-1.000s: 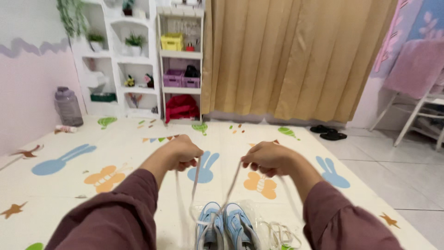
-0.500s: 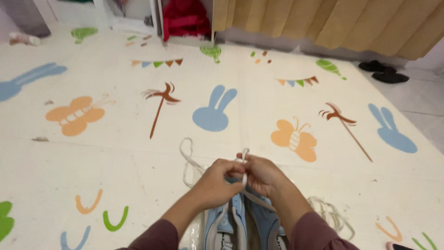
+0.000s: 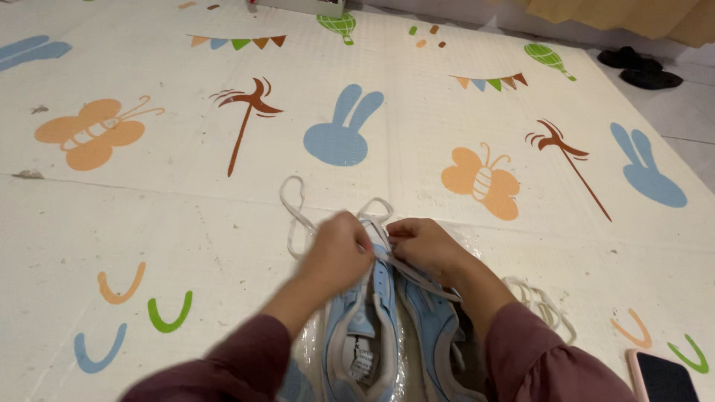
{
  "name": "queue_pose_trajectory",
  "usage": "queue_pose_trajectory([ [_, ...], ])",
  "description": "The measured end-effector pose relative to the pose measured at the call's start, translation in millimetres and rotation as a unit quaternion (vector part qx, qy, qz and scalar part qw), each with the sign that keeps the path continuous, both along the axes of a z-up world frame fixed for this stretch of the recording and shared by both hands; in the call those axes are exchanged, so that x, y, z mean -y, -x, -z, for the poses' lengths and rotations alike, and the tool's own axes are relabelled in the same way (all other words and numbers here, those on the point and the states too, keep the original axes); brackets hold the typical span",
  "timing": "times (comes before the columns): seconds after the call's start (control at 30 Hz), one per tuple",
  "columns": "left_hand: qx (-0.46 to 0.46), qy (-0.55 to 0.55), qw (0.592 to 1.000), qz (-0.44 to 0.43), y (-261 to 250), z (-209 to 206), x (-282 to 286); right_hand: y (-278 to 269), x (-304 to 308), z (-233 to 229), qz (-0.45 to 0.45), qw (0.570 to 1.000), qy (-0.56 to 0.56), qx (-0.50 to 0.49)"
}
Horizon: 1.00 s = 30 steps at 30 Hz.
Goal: The person removes the existing white laces from a pair of light blue sneakers and then threads new white laces through the eyelets of both shoes. They pull the laces tight and tie them into a bow.
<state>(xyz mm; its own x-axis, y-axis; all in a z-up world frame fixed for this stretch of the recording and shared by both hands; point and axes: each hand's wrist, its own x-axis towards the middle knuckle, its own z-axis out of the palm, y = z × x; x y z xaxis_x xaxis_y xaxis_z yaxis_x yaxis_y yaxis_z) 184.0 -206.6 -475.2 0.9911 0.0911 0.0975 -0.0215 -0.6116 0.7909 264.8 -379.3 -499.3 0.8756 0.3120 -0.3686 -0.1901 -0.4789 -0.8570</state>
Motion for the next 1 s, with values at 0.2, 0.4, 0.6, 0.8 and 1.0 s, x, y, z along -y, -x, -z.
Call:
queue_pose_trajectory([
  [0.2,0.082,-0.326,0.929,-0.152,-6.7,-22.0,-52.5,10.8,-3.2,3.2,-0.051,0.954,0.235,0.179],
  [0.4,-0.128,-0.042,0.99,-0.027,1.4,-3.5,12.6,16.7,-15.3,3.1,-0.073,0.916,0.334,0.211],
  [0.6,0.061,0.04,0.987,-0.144,16.0,31.0,41.6,34.0,-10.8,-12.9,-0.059,0.955,0.269,0.115],
  [0.8,0.046,0.174,0.975,-0.127,10.0,37.4,36.8,19.3,-11.0,-37.1,0.047,0.997,0.055,0.003],
  [1.0,-0.088,0.258,0.962,-0.013,-4.6,27.7,35.9,-3.2,-11.7,-52.6,0.137,0.982,-0.128,0.015],
])
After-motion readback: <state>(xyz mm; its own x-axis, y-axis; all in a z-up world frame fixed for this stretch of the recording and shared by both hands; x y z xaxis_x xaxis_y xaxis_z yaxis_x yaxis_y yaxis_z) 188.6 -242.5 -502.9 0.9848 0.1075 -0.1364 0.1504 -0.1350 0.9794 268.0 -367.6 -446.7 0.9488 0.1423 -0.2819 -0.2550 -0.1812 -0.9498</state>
